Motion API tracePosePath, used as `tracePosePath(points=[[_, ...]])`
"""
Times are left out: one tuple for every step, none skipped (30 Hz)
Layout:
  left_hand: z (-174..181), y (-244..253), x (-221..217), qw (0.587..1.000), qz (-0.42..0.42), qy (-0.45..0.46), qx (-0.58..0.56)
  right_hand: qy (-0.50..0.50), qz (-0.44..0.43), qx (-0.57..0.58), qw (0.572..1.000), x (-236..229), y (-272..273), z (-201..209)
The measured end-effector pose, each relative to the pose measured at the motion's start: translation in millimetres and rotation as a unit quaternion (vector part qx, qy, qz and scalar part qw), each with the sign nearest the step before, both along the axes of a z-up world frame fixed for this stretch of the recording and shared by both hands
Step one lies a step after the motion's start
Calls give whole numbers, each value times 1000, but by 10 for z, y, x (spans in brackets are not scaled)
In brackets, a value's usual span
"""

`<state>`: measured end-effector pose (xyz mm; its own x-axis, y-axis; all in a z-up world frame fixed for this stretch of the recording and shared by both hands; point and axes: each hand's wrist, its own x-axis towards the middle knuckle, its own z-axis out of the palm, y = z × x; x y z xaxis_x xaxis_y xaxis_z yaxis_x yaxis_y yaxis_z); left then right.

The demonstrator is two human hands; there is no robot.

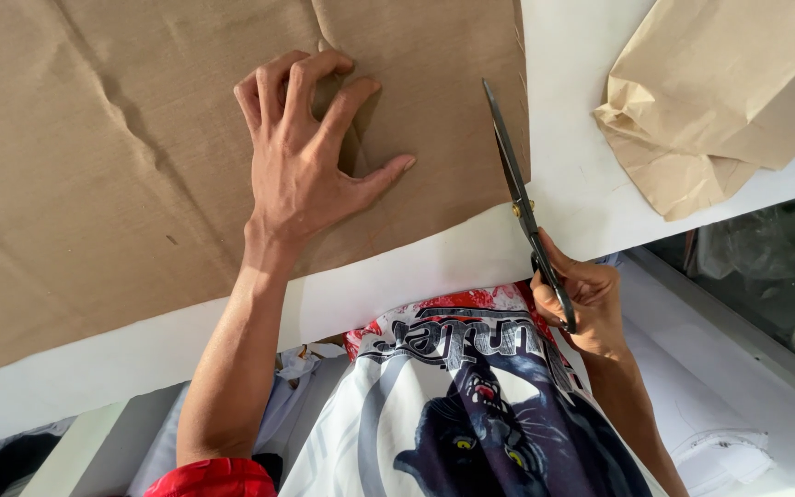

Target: The person uses a pair of scissors to cut a large piece of brown fabric laid out on a white table. They trim the edges and cut along a marked line, separating a section of the material.

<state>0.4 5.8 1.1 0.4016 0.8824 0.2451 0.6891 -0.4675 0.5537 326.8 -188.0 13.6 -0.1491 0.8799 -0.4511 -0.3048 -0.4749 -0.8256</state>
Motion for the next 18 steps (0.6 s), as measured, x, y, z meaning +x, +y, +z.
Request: tracePosePath(points=[[2, 5, 0, 1000, 1, -2, 2, -31, 9, -11, 999, 10, -11, 5], [-2, 6, 6, 1000, 1, -5, 3, -63, 16, -23, 998, 20, -35, 18], [-6, -3, 10, 1000, 0, -6, 2, -64, 16, -24, 998, 9, -36, 36], [-7, -3, 11, 1000, 3, -2, 1, -72, 12, -20, 997, -4, -28, 46], [-5, -1, 12, 1000, 5, 3, 1, -80, 8, -16, 997, -17, -18, 58], [-4, -3, 12, 1000, 5, 3, 1, -80, 8, -16, 997, -46, 16, 63], [-3, -4, 11, 1000, 5, 6, 2, -74, 12, -1, 997, -74, 51, 70], [-4, 2, 12, 1000, 6, 9, 4, -67, 15, 16, 997, -101, 93, 72], [-4, 8, 12, 1000, 5, 10, 5, -67, 15, 17, 997, -108, 130, 60], [-3, 5, 11, 1000, 5, 9, 1, -72, 21, 19, 997, -116, 157, 56], [-3, 2, 9, 1000, 5, 9, -2, -77, 28, 21, 996, -125, 183, 51], [-5, 6, 12, 1000, 5, 10, -2, -76, 28, 22, 996, -125, 187, 39], [-8, 10, 14, 1000, 6, 9, -2, -59, 22, 20, 998, -127, 191, 25], [-10, 3, 13, 1000, 7, 8, -3, -42, 17, 17, 999, -129, 187, 17], [-9, 5, 5, 1000, 8, 9, -4, -41, 17, 16, 999, -137, 173, 20], [-12, 6, 5, 1000, 7, 10, -2, -65, 2, -10, 998, -136, 159, 24], [-16, 6, 6, 1000, 7, 12, 1, -89, -13, -35, 995, -135, 144, 29], [-9, 8, 4, 1000, 7, 12, -1, -89, -12, -37, 995, -112, 135, 26]])
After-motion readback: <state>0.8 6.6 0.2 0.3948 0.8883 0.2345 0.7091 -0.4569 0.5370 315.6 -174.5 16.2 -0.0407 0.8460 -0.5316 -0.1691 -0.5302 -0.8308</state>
